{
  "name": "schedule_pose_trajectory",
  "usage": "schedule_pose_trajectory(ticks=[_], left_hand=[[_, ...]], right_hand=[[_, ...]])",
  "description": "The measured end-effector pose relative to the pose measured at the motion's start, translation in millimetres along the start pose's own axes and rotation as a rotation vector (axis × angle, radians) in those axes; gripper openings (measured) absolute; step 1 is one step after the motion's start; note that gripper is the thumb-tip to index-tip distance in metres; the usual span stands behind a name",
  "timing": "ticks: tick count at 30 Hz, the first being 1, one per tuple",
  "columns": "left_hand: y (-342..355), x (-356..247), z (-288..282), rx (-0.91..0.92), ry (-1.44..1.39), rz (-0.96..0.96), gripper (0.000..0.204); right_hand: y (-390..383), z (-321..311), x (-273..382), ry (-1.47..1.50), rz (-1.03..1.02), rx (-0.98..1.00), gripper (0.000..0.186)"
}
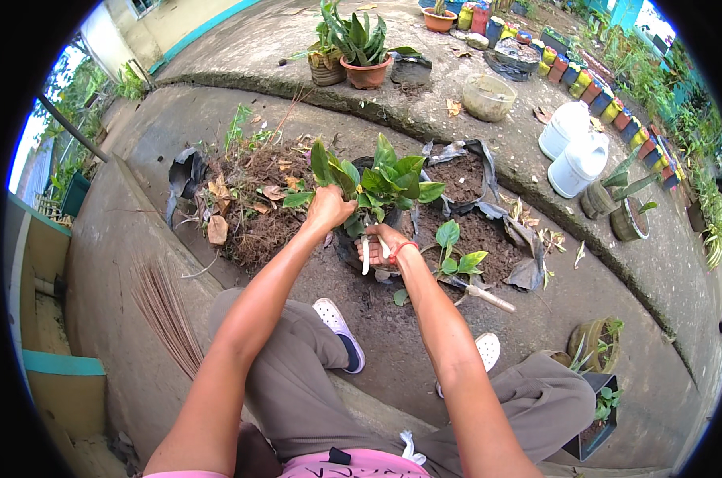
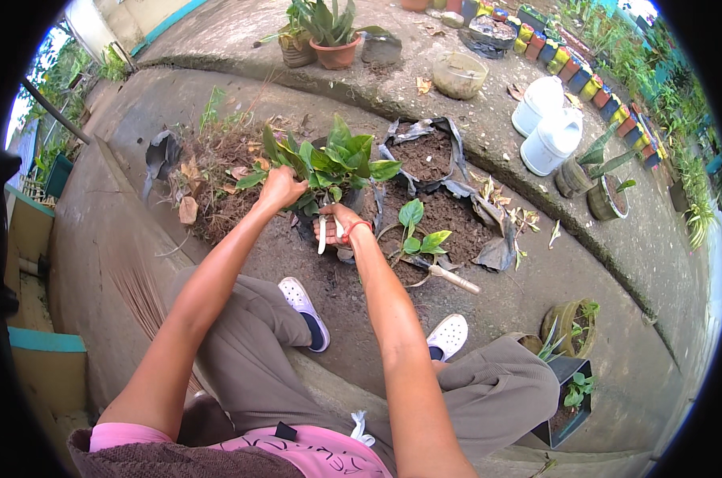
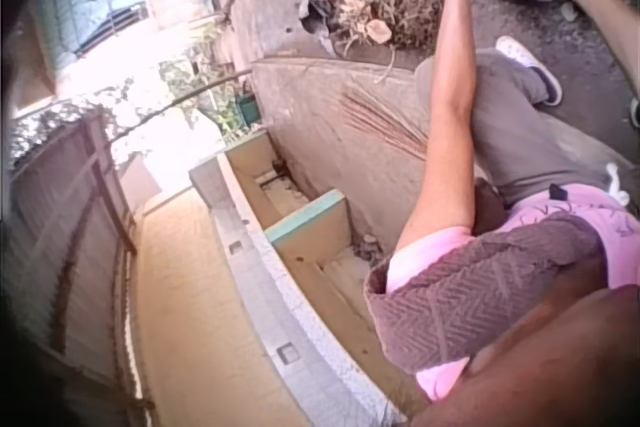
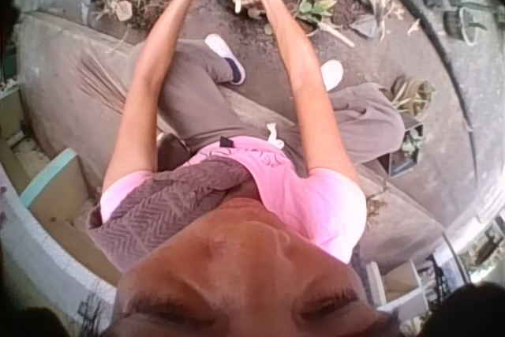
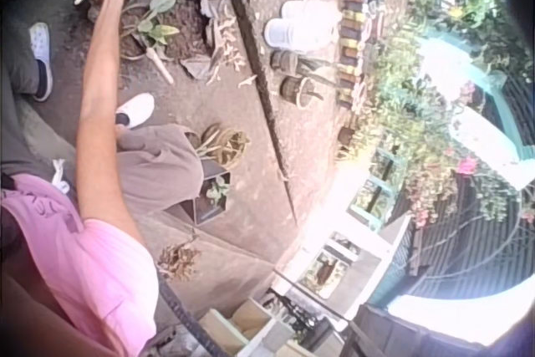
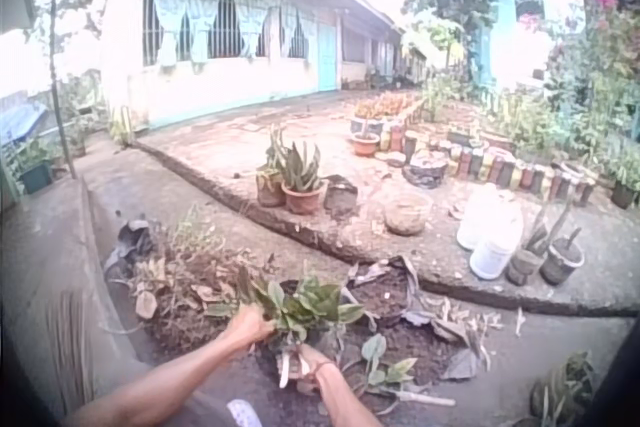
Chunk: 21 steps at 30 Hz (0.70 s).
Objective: The person sits on the ground and uses pruning shears to trim leaves and stems from potted plants. They repeatedly cut foliage and place the trimmed pieces on the ground beside the pots.
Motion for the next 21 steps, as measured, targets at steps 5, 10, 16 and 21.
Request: schedule_pose_trajectory(ticks=[5,10,16,21], left_hand=[[-1.7,1.1,-1.3,0.073,0.038,-0.037,0.037],[2.3,6.3,2.6,0.089,0.015,-0.038,0.036],[8.2,10.2,1.4,0.081,-0.015,-0.025,0.031],[4.8,5.8,-20.3,0.141,-0.216,-0.065,0.031]], right_hand=[[4.2,-2.3,-1.1,-0.04,-0.036,-0.042,0.029],[11.2,-5.2,-4.7,-0.06,-0.077,-0.092,0.029],[11.4,-4.1,-4.8,-0.079,-0.02,-0.068,0.02],[-14.7,5.3,-7.9,-0.295,0.083,-0.168,0.027]])
Point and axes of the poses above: each hand's wrist, its own y-axis towards the middle knuckle, its own z-axis out of the palm, x = y × z, the point moved 2 cm from there along y, towards the middle knuckle, and after that the axes turned 11 degrees about x, right-handed, at the moved point
